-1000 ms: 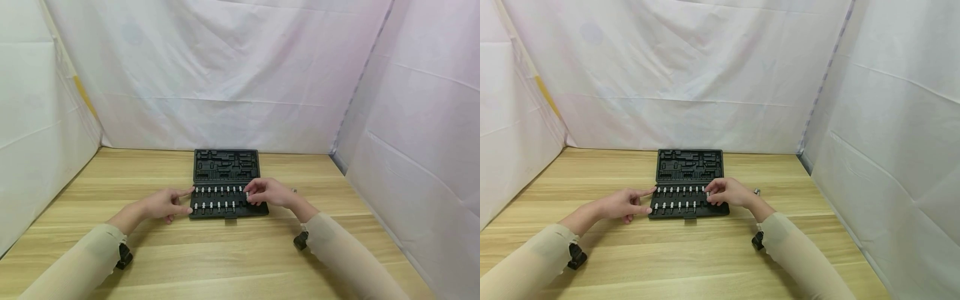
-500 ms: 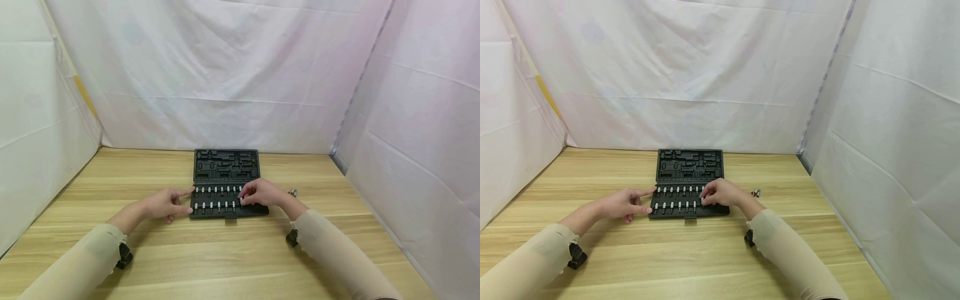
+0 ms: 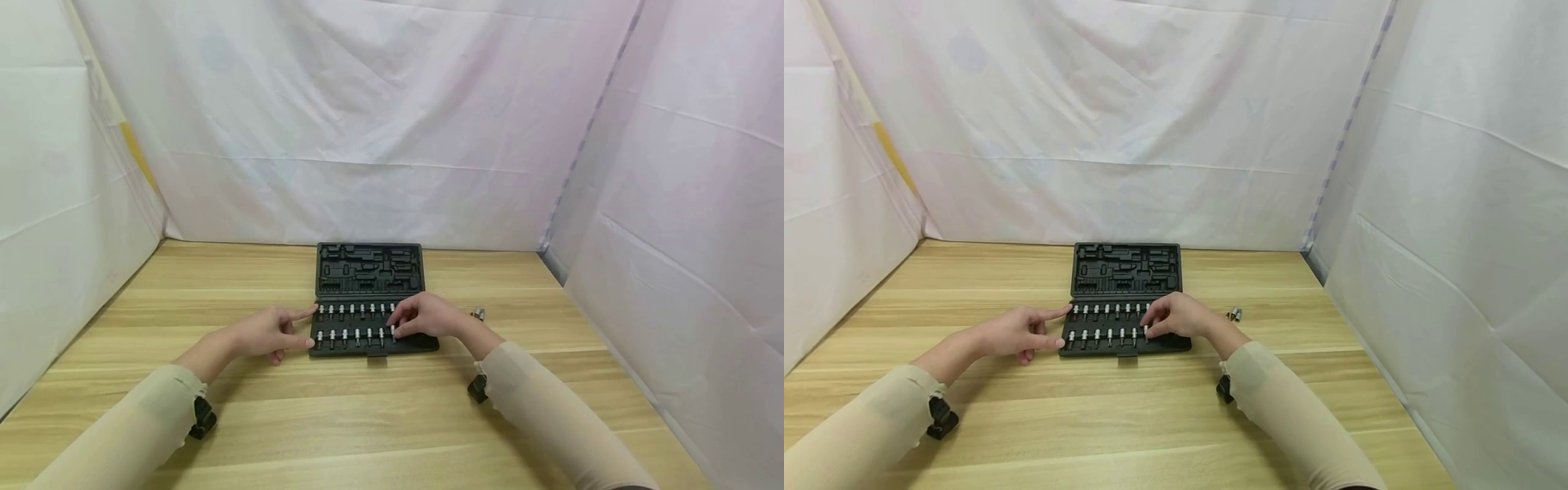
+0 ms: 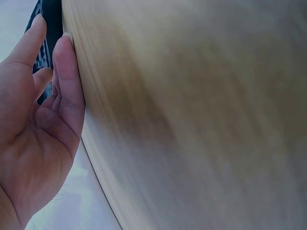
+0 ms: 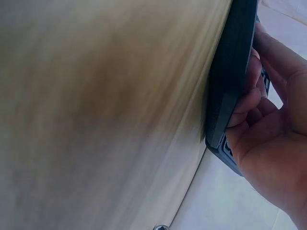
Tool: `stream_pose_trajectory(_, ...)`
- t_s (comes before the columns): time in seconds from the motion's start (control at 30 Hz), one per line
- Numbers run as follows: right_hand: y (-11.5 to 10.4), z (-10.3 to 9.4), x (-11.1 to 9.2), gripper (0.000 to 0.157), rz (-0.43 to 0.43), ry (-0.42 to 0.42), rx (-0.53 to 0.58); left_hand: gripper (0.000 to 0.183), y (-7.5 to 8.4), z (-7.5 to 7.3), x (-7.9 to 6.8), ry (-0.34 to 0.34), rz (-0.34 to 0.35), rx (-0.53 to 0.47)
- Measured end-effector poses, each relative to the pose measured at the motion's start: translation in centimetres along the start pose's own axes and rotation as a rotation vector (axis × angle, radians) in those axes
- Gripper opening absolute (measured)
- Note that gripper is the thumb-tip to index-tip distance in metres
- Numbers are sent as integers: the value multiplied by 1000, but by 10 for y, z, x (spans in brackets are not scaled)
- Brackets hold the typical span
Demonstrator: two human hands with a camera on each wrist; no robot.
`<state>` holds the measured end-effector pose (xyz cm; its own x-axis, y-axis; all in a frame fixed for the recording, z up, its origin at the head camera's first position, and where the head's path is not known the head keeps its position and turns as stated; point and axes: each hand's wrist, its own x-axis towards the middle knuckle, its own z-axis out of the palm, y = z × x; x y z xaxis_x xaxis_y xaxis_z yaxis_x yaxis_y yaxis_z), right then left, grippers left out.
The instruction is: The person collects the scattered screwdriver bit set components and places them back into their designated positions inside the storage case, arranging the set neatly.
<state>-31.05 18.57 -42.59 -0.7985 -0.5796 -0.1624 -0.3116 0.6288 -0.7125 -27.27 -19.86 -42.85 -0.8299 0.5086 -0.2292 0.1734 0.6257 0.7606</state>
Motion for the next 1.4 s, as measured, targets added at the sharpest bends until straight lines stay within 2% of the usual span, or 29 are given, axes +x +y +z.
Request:
stream_pose_trajectory(0.2, 0, -1, -2, 17, -2, -18, 2, 89, 1, 0, 1, -1, 4, -1)
stream_pose_trajectory(0.47, 1, -1, 1, 31, 11, 3, -25, 89, 0, 0, 1, 2, 4, 4)
stream_pose_trajectory(1.03, -10, 4, 10, 24, 79, 9, -100, 91, -1, 0, -2, 0, -4, -1)
stream_pose_trajectory(1.4, -4, 3, 5, 27, 67, 6, -48, 91, -1, 2, 0, -2, 5, -7)
